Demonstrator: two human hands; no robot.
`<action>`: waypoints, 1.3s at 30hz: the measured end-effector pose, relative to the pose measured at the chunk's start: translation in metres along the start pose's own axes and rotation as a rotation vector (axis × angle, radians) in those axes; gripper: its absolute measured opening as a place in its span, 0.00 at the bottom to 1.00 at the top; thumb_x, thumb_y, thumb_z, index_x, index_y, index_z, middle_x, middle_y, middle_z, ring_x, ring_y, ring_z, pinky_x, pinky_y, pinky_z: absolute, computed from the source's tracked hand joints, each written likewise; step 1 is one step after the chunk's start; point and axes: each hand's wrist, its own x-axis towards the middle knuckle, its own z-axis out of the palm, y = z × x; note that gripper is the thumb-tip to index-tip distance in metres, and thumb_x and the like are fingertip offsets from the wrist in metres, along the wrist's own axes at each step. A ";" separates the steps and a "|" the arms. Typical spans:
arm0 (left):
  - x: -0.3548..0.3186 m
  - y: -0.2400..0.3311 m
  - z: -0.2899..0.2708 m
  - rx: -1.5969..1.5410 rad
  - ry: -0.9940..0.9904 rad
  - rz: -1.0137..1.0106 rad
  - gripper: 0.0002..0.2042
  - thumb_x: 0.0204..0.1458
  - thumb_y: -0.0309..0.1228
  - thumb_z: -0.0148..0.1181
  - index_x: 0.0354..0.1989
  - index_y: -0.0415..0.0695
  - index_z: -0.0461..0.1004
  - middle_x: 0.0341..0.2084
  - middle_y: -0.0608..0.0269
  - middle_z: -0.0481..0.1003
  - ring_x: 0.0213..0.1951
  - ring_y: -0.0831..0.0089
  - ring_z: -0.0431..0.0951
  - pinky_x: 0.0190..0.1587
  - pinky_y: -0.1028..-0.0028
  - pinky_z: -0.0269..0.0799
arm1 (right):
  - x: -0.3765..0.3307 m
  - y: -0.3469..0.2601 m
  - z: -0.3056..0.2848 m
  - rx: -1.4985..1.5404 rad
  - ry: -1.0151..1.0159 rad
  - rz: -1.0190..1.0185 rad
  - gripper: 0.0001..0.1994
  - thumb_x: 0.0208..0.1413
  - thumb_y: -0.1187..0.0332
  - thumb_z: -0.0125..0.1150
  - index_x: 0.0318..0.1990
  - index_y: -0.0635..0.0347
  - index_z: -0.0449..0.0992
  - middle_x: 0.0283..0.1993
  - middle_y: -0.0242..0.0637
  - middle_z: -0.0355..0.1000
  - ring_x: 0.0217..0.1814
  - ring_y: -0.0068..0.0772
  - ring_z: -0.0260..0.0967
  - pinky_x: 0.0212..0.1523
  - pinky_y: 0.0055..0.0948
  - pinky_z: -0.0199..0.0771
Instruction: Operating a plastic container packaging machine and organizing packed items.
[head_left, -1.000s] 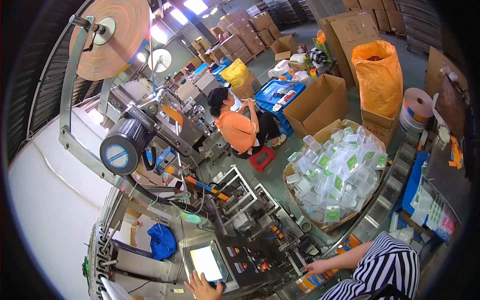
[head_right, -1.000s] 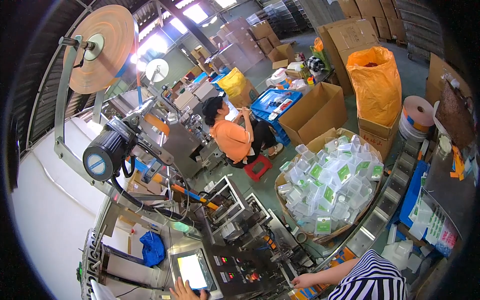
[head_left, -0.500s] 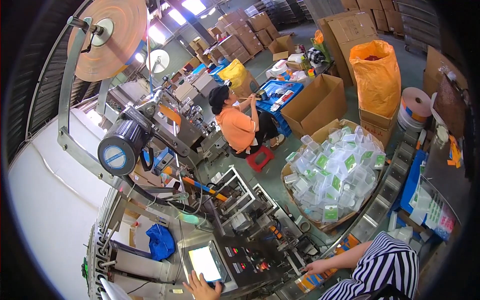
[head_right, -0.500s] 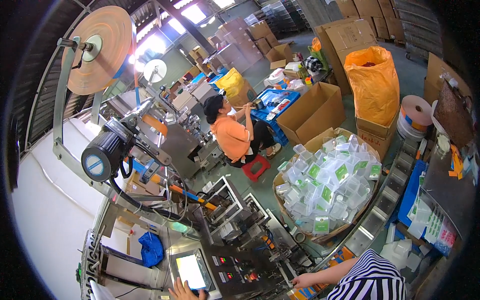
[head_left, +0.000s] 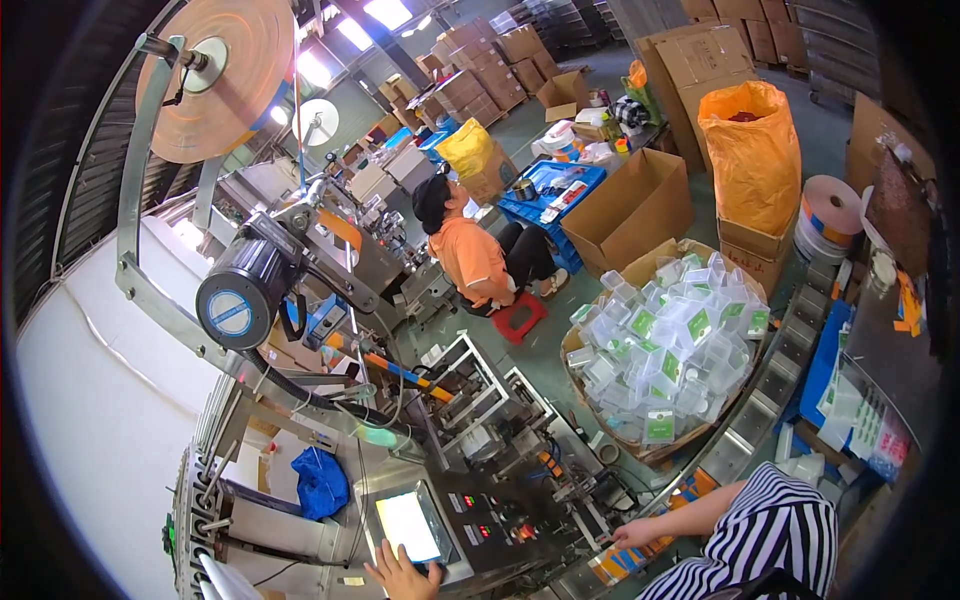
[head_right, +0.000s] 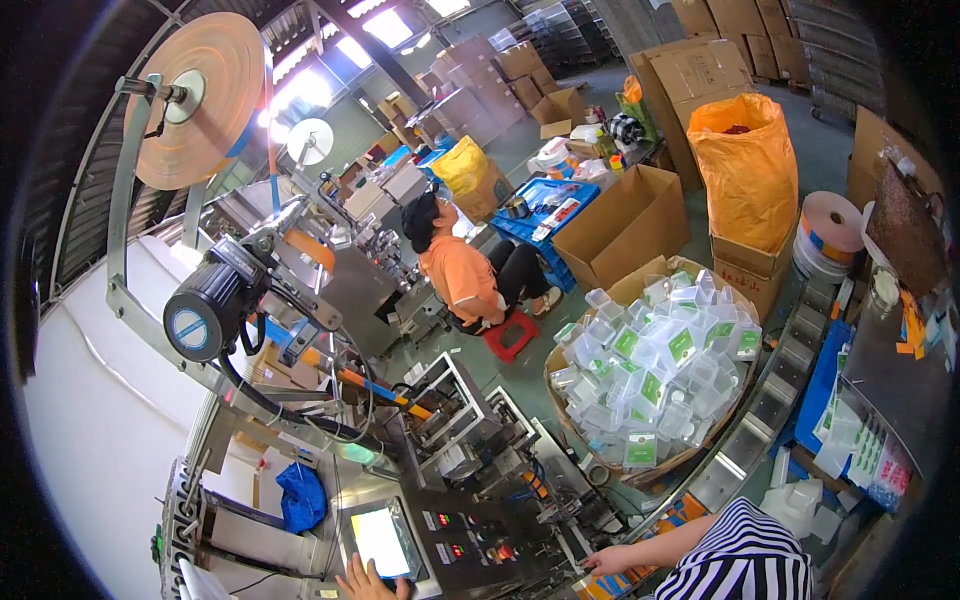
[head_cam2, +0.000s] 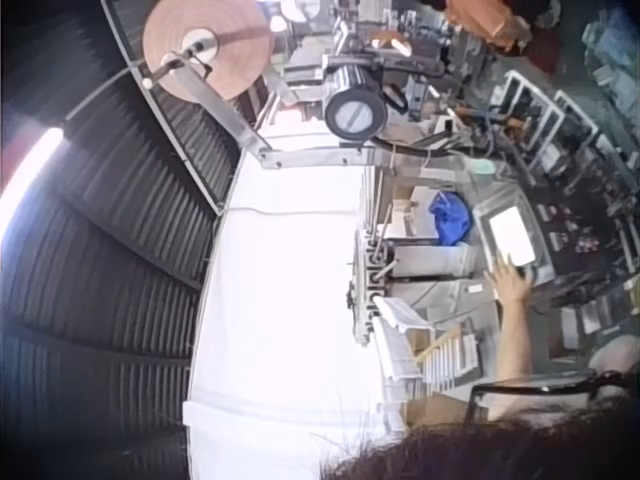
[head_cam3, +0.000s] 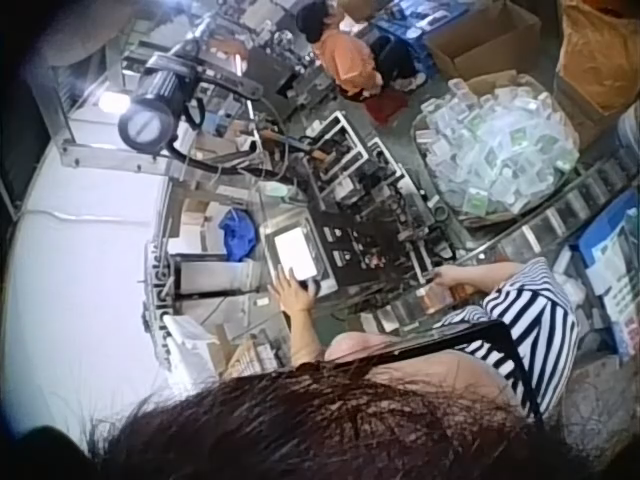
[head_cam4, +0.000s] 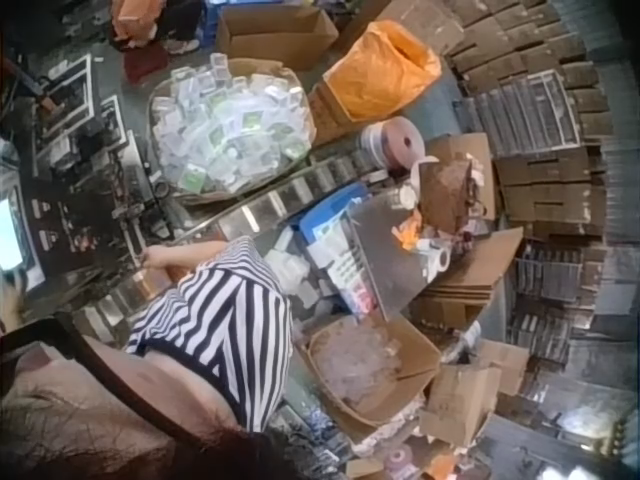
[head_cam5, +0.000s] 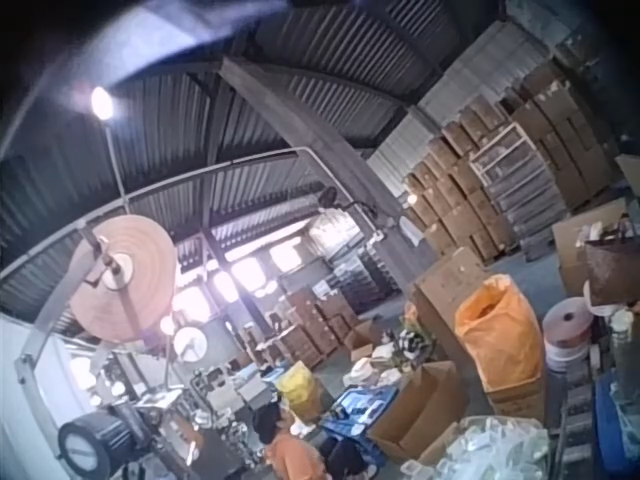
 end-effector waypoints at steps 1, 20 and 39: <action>0.000 0.000 0.000 -0.001 0.010 0.001 0.30 0.34 0.48 0.47 0.47 0.43 0.58 0.53 0.56 0.49 0.55 0.60 0.45 0.54 0.54 0.33 | -0.001 0.000 -0.001 -0.016 -0.003 0.010 0.23 0.44 0.55 0.45 0.46 0.59 0.61 0.37 0.40 0.67 0.40 0.37 0.63 0.40 0.29 0.62; 0.006 -0.003 0.007 -0.100 0.180 0.045 0.27 0.28 0.45 0.51 0.37 0.36 0.64 0.46 0.48 0.57 0.51 0.53 0.52 0.52 0.48 0.33 | 0.005 0.018 0.014 -0.005 0.047 0.015 0.24 0.45 0.51 0.44 0.46 0.58 0.61 0.36 0.39 0.68 0.30 0.35 0.67 0.31 0.27 0.66; 0.010 -0.016 0.022 -0.064 0.091 0.029 0.24 0.30 0.47 0.51 0.33 0.40 0.69 0.46 0.62 0.60 0.53 0.62 0.51 0.52 0.50 0.36 | 0.001 -0.020 0.009 0.138 -0.139 0.123 0.19 0.44 0.54 0.47 0.43 0.53 0.64 0.25 0.34 0.68 0.22 0.27 0.64 0.22 0.26 0.64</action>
